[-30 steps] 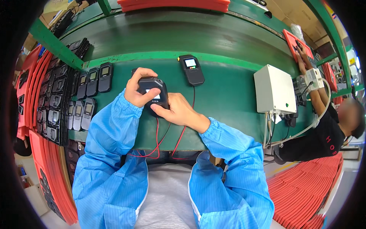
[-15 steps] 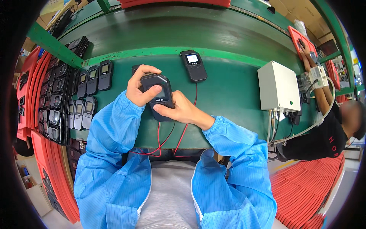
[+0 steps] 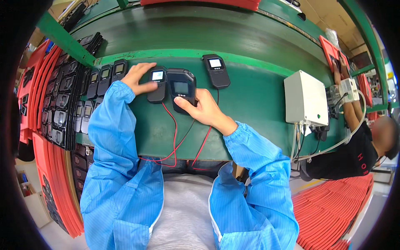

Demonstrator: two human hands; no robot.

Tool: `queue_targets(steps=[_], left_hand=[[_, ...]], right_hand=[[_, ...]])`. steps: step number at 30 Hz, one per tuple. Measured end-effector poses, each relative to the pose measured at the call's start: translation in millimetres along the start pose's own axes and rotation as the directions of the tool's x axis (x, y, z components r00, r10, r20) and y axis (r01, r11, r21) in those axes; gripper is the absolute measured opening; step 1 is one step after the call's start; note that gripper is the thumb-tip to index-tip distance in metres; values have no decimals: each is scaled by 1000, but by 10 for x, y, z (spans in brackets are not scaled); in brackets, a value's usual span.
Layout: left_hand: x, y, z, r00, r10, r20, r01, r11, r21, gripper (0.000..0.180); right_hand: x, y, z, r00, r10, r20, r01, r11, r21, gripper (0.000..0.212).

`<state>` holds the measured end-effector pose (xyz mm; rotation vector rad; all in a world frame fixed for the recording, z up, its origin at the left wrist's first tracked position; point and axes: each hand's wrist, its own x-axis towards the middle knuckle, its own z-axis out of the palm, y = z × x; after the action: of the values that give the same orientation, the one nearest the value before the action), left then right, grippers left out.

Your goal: Assembling and testing electronic handheld devices on a production line.

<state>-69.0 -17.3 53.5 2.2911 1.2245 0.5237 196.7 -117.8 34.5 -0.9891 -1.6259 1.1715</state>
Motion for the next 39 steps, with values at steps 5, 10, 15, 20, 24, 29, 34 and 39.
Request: queue_targets(steps=[5,10,15,20,24,29,34,39], left_hand=[[-40,49,-29,981,-14,194,-9,993,116,104],[-6,73,-48,991,7,135,-14,999,49,100],[114,210,-2,986,-14,165,61,958,-280,73],[119,239,-13,979,40,200,100,760,-643,42],[116,328,-16,998,31,51,18,660,-751,25],[114,367,84,995,70,-74,-100,522,-847,22],[79,499,200,984,128,-121,-176,639,-749,22],[99,671,282,971,125,-203,-237,584,-776,22]], right_hand=[[7,9,-25,994,-97,-40,94,992,-83,34],[11,13,-66,989,-126,-82,102,964,-247,35],[57,-5,-148,982,-35,-188,-11,971,-239,32],[78,-68,-134,985,43,-166,-94,945,-312,39],[68,-173,-118,973,145,-181,-182,961,-207,44],[78,-220,-65,968,-11,-252,-66,953,-297,46],[85,-165,-36,931,-330,-156,134,705,-696,43],[55,-233,-112,847,-526,71,429,600,-675,41]])
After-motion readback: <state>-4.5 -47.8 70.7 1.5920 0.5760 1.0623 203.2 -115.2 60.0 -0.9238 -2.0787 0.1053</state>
